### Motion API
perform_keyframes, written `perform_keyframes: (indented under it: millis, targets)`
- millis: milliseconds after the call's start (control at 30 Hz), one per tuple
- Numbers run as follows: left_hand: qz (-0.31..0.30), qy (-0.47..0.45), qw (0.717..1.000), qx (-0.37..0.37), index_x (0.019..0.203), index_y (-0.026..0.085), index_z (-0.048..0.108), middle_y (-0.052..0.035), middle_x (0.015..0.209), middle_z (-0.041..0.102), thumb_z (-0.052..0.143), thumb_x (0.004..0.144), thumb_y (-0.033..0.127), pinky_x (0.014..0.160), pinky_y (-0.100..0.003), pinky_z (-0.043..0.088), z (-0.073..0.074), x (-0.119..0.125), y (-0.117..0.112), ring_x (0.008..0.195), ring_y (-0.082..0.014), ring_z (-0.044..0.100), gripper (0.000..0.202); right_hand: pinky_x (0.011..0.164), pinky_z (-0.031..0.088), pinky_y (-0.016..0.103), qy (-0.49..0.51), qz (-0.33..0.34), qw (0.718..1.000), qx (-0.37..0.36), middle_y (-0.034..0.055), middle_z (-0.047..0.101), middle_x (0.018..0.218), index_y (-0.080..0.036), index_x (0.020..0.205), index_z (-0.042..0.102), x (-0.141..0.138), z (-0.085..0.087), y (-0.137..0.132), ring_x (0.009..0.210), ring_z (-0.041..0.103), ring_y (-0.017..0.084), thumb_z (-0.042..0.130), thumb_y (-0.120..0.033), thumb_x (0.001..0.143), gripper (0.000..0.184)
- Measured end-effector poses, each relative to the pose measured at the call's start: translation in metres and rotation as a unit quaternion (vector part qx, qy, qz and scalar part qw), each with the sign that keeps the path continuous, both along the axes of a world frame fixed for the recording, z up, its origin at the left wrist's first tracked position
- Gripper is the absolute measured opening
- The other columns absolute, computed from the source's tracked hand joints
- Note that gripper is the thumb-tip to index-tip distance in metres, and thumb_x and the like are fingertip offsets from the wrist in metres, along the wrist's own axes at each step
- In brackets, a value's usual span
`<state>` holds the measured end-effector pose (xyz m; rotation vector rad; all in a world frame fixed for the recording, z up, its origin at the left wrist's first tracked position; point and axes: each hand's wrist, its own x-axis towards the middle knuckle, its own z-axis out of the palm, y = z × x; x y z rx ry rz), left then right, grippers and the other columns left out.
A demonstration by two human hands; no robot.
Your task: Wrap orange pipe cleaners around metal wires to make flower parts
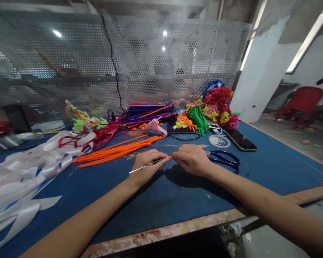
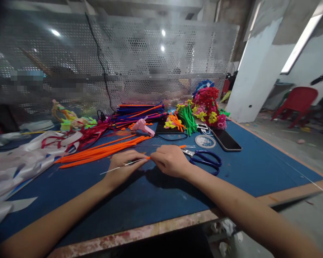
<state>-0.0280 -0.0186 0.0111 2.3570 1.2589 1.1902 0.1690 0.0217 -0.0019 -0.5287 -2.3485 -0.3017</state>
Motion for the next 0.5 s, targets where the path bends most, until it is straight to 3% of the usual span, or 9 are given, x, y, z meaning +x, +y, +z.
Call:
perform_keyframes:
  millis: [67,200,267,400,500]
  targets:
    - [0.013,-0.066,0.993,-0.1,0.077,0.017,0.071,-0.0032,0.075,0.071,0.063,0.077,0.032,0.063,-0.024,0.05,-0.0015,0.0028,-0.0002,0.067,-0.0153,0.064,0.016,0.055,0.023,0.027,-0.01,-0.003,1.0,0.016,0.0006,0.051,0.06,-0.017,0.077,0.06,0.0006,0.0014,-0.0001,0.06,0.041,0.013,0.041,-0.019,0.089,0.022]
    - [0.001,-0.211,0.946,-0.244,0.087,0.014,0.07,-0.0058,0.076,0.072,0.067,0.071,0.035,0.066,-0.029,0.054,-0.0052,0.0063,0.0035,0.071,-0.0194,0.067,0.027,0.055,0.022,0.027,-0.012,-0.004,0.999,0.034,0.0006,0.051,0.059,-0.017,0.074,0.06,0.0014,0.0033,-0.0003,0.058,0.04,0.013,0.041,-0.019,0.089,0.024]
    - [0.007,-0.25,0.934,-0.256,0.087,0.013,0.07,-0.0065,0.078,0.072,0.071,0.066,0.035,0.07,-0.031,0.054,-0.0058,0.0074,0.0057,0.072,-0.02,0.067,0.03,0.055,0.022,0.027,-0.011,-0.002,0.999,0.034,0.0006,0.051,0.059,-0.017,0.074,0.06,0.0017,0.0032,-0.0001,0.058,0.04,0.012,0.04,-0.018,0.089,0.024]
    - [0.022,-0.281,0.935,-0.215,0.076,0.014,0.068,-0.0053,0.079,0.072,0.077,0.058,0.033,0.075,-0.033,0.053,-0.0044,0.0095,0.0072,0.074,-0.0193,0.066,0.028,0.056,0.023,0.027,-0.002,0.002,1.0,0.013,0.0006,0.052,0.061,-0.017,0.077,0.06,0.0013,0.0007,0.001,0.06,0.042,0.012,0.042,-0.018,0.089,0.021]
    - [-0.001,-0.315,0.925,-0.213,0.076,0.014,0.062,-0.0035,0.074,0.07,0.078,0.056,0.034,0.069,-0.03,0.054,-0.0021,0.0104,0.0063,0.068,-0.0174,0.066,0.032,0.056,0.025,0.025,0.017,0.014,1.0,-0.016,0.0011,0.053,0.062,-0.017,0.079,0.06,0.0008,-0.0011,0.002,0.061,0.045,0.012,0.043,-0.019,0.089,0.019]
